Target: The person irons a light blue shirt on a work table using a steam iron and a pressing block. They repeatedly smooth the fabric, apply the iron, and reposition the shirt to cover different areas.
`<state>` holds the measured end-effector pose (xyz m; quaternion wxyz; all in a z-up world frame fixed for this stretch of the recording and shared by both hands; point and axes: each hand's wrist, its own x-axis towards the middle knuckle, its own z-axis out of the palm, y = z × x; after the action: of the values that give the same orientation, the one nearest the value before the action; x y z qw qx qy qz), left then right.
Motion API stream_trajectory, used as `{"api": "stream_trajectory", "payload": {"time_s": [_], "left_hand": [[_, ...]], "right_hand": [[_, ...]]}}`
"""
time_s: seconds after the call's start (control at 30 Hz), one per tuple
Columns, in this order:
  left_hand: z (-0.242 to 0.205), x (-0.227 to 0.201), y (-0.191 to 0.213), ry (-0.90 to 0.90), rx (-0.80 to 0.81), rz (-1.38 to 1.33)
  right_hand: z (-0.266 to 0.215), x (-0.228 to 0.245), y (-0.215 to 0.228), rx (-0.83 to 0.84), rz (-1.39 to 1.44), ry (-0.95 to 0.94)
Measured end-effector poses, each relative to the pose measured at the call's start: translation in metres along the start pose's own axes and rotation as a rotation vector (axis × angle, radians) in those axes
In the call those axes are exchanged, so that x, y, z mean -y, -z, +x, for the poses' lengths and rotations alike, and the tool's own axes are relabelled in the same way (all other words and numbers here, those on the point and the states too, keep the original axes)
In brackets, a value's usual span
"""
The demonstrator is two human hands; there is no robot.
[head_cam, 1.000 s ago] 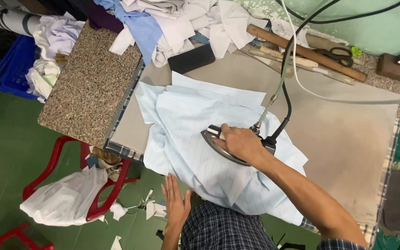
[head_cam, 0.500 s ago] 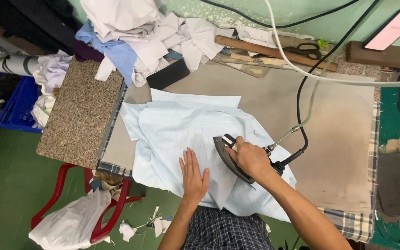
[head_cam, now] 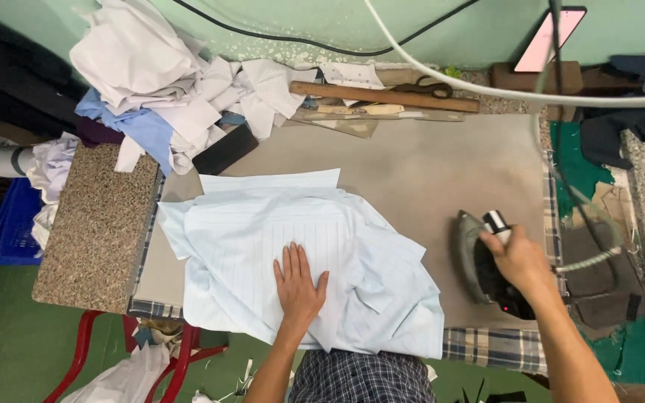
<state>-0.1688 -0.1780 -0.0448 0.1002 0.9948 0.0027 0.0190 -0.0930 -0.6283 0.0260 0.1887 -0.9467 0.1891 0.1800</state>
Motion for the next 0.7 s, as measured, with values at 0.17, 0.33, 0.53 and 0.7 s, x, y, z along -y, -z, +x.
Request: {"api": "stream_trajectory", "payload": {"time_s": [0.17, 0.33, 0.53, 0.7], "left_hand": [[0.026, 0.015, 0.001, -0.083, -0.182, 0.043], [0.096, 0.028, 0.033, -0.092, -0.187, -0.073], [0.108, 0.036, 0.042, -0.09, -0.108, -0.091], [0.042, 0.071, 0.041, -0.038, -0.263, -0.051]], "right_hand": [[0.023, -0.02, 0.029, -0.006, 0.231, -0.147], [-0.023, -0.037, -0.002, -0.101, 0.086, -0.021], [-0.06, -0.048, -0.04, -0.986, -0.63, 0.352], [-0.05, -0.056, -0.049, -0.965, -0.679, 0.303]]}}
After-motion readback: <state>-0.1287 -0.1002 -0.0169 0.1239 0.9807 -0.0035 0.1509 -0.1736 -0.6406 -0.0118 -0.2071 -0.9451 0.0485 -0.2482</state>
